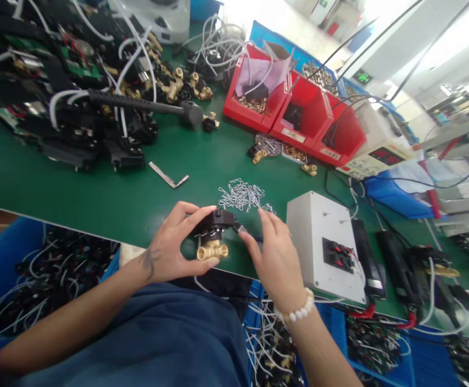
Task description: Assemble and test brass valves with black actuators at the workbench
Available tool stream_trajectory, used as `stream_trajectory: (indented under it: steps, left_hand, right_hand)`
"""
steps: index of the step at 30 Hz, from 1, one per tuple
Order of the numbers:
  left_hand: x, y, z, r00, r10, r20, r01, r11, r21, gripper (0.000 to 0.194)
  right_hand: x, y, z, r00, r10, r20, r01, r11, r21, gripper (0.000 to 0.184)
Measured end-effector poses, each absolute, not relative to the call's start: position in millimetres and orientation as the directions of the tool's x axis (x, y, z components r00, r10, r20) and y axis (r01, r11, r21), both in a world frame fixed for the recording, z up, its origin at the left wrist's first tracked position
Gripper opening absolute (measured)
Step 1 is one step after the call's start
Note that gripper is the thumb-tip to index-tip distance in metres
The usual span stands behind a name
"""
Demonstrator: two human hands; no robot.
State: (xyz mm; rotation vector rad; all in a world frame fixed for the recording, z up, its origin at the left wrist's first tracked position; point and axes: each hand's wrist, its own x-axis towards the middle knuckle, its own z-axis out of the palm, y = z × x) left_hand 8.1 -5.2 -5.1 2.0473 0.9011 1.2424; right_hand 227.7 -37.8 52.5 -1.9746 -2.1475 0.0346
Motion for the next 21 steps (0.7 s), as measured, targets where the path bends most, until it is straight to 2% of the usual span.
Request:
stream_trajectory:
  steps: [2,4,6,7,8,9,11,13,14,16,19,21]
  left_hand:
    - [9.4,-5.7,-6.1,0.337,0.783,0.522,0.251,-0.61,0.752,0.077]
    - [10.9,-6.3,-6.3,0.336,0.787,0.516,0.253,-0.604,0.756,0.078]
    - [11.9,-6.5,-6.0,0.335,0.791,0.512,0.249,-0.599,0.761,0.079]
    - [12.1,-6.6,-5.7,0.335,0.794,0.508,0.247,-0.594,0.766,0.079]
    - [12.0,-6.5,-5.4,0.336,0.797,0.501,0.245,-0.588,0.771,0.079]
    - [11.8,-6.5,-5.0,0.335,0.8,0.497,0.241,-0.583,0.776,0.079]
    - [11.3,-6.6,-4.4,0.328,0.805,0.494,0.231,-0.576,0.784,0.079]
    - [10.9,-7.0,-4.1,0.321,0.799,0.508,0.221,-0.585,0.781,0.077]
    - [10.9,-7.1,-4.1,0.323,0.797,0.51,0.222,-0.587,0.778,0.076]
    - [11.1,-7.3,-4.0,0.337,0.795,0.505,0.233,-0.59,0.773,0.075]
    - [11.4,-7.1,-2.4,0.348,0.791,0.503,0.253,-0.596,0.762,0.074]
    - [11.3,-7.0,-0.3,0.351,0.782,0.516,0.257,-0.61,0.75,0.073]
  right_hand:
    - [239.5,-62.7,39.5,-0.126,0.986,0.107,0.991,0.129,-0.022,0.076]
    - [244.0,-76.9,29.6,-0.192,0.975,0.108,0.978,0.181,0.103,0.074]
    - [243.9,-81.1,24.2,-0.225,0.965,0.133,0.965,0.202,0.168,0.067]
    - [243.4,-80.5,23.3,-0.218,0.965,0.148,0.968,0.194,0.162,0.065]
    - [243.1,-78.8,23.8,-0.188,0.968,0.164,0.978,0.169,0.119,0.064]
    - [243.2,-76.7,25.7,-0.137,0.976,0.167,0.991,0.134,0.027,0.062]
    - [243.9,-72.3,33.4,0.01,0.996,0.093,0.952,0.019,-0.306,0.058]
    - [242.5,-68.5,45.3,0.085,0.994,-0.066,0.733,-0.108,-0.672,0.054]
    - [239.9,-66.6,52.1,0.08,0.988,-0.133,0.607,-0.154,-0.779,0.049]
    - [230.0,-61.9,64.5,0.07,0.989,-0.133,0.497,-0.151,-0.855,0.038]
    - [208.4,-52.1,74.9,0.079,0.995,0.056,0.6,-0.003,-0.8,0.03]
    - [195.1,-45.3,75.7,0.017,0.99,0.142,0.652,0.097,-0.752,0.025]
